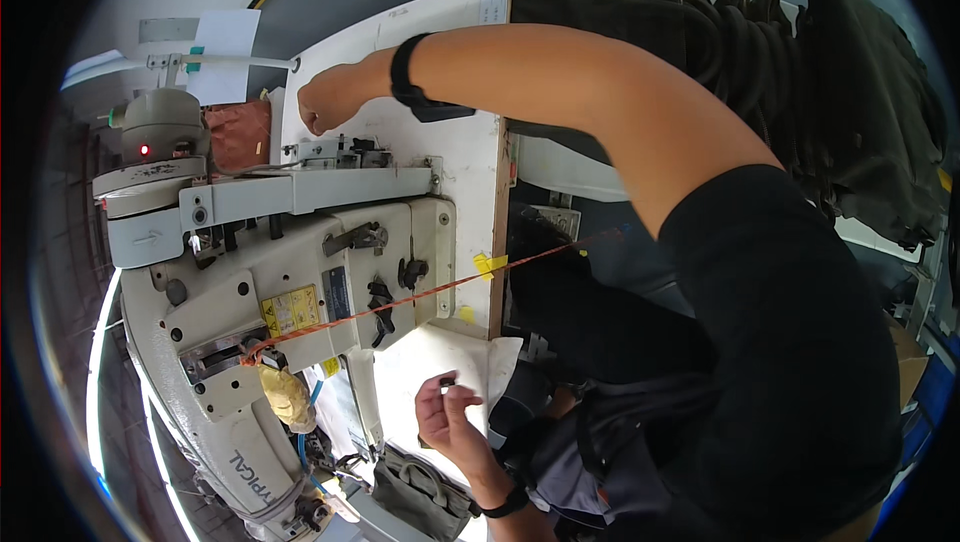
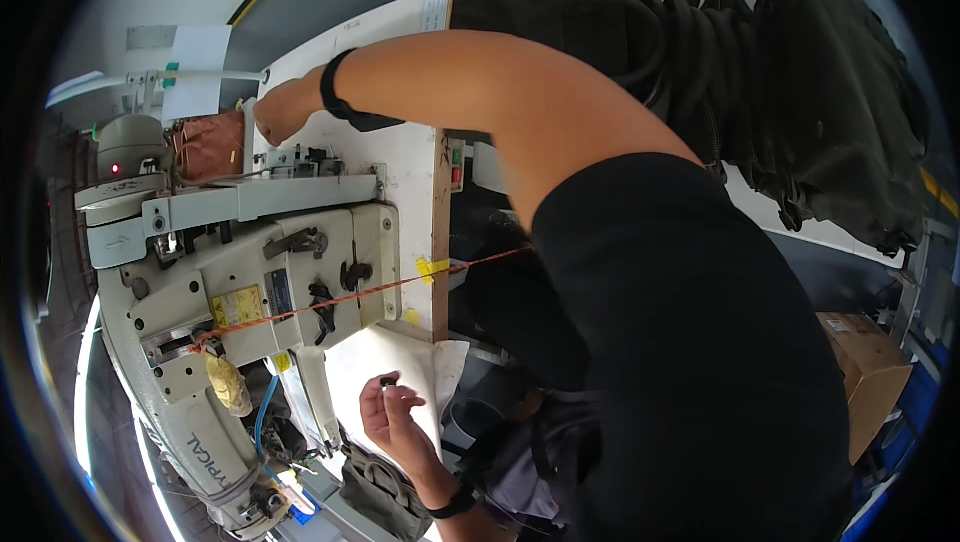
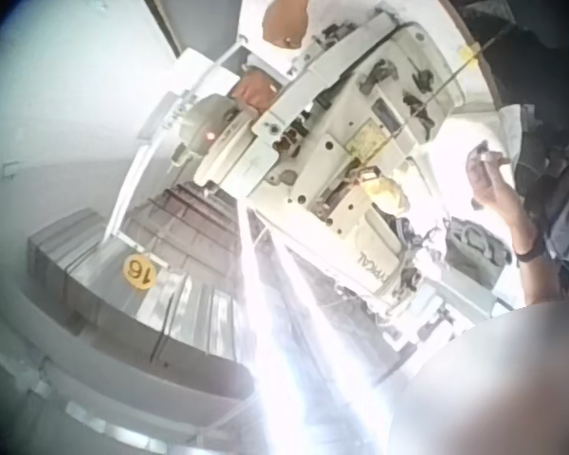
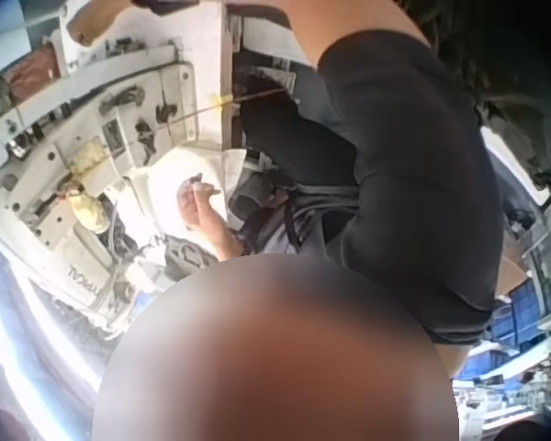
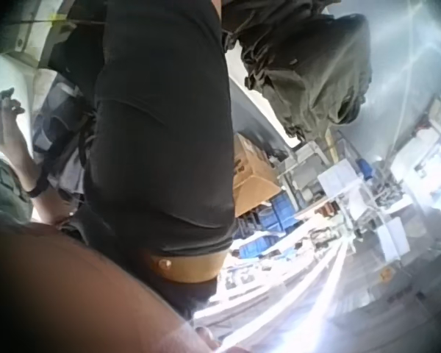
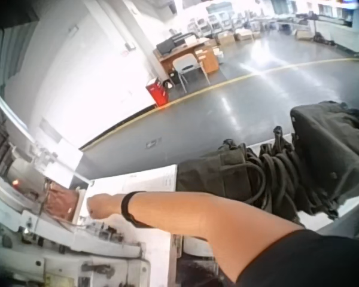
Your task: Trimming threads on a green bag and then preparing an industrial sewing machine by adjusting the thread and bobbin.
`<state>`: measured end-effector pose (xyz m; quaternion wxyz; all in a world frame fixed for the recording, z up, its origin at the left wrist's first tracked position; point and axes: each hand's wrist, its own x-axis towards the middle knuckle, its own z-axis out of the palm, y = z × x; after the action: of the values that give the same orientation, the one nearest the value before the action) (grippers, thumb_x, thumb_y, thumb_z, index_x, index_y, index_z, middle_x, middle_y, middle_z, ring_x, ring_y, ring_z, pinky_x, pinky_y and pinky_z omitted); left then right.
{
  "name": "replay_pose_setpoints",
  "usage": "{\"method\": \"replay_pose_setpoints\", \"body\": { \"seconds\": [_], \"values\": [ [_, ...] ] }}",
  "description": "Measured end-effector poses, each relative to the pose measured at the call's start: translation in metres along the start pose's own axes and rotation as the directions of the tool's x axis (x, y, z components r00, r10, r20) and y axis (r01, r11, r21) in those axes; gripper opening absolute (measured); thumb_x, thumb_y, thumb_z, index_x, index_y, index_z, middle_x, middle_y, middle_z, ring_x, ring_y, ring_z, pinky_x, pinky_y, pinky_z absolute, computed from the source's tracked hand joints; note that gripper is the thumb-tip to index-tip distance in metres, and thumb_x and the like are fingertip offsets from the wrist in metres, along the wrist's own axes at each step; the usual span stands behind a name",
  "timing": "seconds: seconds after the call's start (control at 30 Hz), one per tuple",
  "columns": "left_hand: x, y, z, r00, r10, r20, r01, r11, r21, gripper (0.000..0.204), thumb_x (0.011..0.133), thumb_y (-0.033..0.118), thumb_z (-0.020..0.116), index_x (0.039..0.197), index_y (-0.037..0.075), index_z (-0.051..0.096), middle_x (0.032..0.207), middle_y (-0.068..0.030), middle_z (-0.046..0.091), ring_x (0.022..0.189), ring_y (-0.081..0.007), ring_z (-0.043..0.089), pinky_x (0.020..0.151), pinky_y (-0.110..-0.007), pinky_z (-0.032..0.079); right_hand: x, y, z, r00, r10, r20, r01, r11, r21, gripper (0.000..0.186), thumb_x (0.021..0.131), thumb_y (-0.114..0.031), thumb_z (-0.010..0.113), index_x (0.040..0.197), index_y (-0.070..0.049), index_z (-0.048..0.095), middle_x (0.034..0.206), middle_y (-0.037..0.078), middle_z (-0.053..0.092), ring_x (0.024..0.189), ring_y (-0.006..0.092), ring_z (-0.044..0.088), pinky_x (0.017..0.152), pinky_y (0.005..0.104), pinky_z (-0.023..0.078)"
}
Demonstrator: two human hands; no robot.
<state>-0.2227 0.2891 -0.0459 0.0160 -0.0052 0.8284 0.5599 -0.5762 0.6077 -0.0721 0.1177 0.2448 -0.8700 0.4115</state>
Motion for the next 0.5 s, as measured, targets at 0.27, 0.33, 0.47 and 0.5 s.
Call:
{"method": "replay_pose_setpoints", "body": {
  "seconds": [0.27, 0.33, 0.47, 0.5],
  "values": [
    [0.068, 0.07, 0.114, 0.704, -0.239, 0.669, 0.534, 0.799, -0.276, 0.029, 0.103, 0.016, 0.05, 0.126, -0.001, 0.056, 0.111, -0.0125, 0.063, 0.087, -0.0161, 0.062, 0.072, -0.03, 0.054, 0.024, -0.004, -0.021, 0.848, 0.308, 0.431, -0.245, 0.949, -0.198, 0.049, 0.073, -0.028, 0.081, 0.11, 0.002, 0.07, 0.094, 0.014, 0.068, 0.08, 0.0304, 0.063, 0.07, 0.0422, 0.049],
    [0.1, 0.065, 0.153, 0.708, -0.235, 0.666, 0.567, 0.752, -0.336, 0.029, 0.103, 0.017, 0.049, 0.125, 0.0, 0.056, 0.106, -0.0095, 0.061, 0.083, -0.0156, 0.06, 0.071, -0.029, 0.051, 0.023, -0.007, -0.019, 0.924, 0.186, 0.333, -0.16, 0.982, -0.102, 0.04, 0.074, -0.028, 0.081, 0.101, 0.001, 0.072, 0.088, 0.013, 0.066, 0.078, 0.0275, 0.06, 0.072, 0.0415, 0.049],
    [0.155, 0.046, 0.206, 0.779, -0.245, 0.577, 0.551, 0.707, -0.443, 0.023, 0.102, 0.016, 0.053, 0.119, 0.001, 0.058, 0.096, -0.0062, 0.061, 0.078, -0.0144, 0.056, 0.069, -0.028, 0.047, 0.018, -0.005, -0.015, 0.787, 0.36, 0.5, -0.175, 0.909, -0.379, 0.047, 0.075, -0.025, 0.08, 0.11, 0.004, 0.072, 0.108, 0.021, 0.072, 0.095, 0.0336, 0.068, 0.086, 0.0445, 0.052],
    [0.167, 0.041, 0.212, 0.786, -0.218, 0.578, 0.535, 0.707, -0.461, 0.023, 0.102, 0.016, 0.053, 0.119, 0.001, 0.058, 0.096, -0.0062, 0.061, 0.078, -0.0144, 0.056, 0.069, -0.028, 0.047, 0.022, -0.005, -0.016, 0.837, 0.313, 0.448, -0.152, 0.921, -0.358, 0.047, 0.075, -0.025, 0.08, 0.11, 0.004, 0.072, 0.108, 0.021, 0.072, 0.095, 0.0336, 0.068, 0.086, 0.0445, 0.052]
  ]
}}
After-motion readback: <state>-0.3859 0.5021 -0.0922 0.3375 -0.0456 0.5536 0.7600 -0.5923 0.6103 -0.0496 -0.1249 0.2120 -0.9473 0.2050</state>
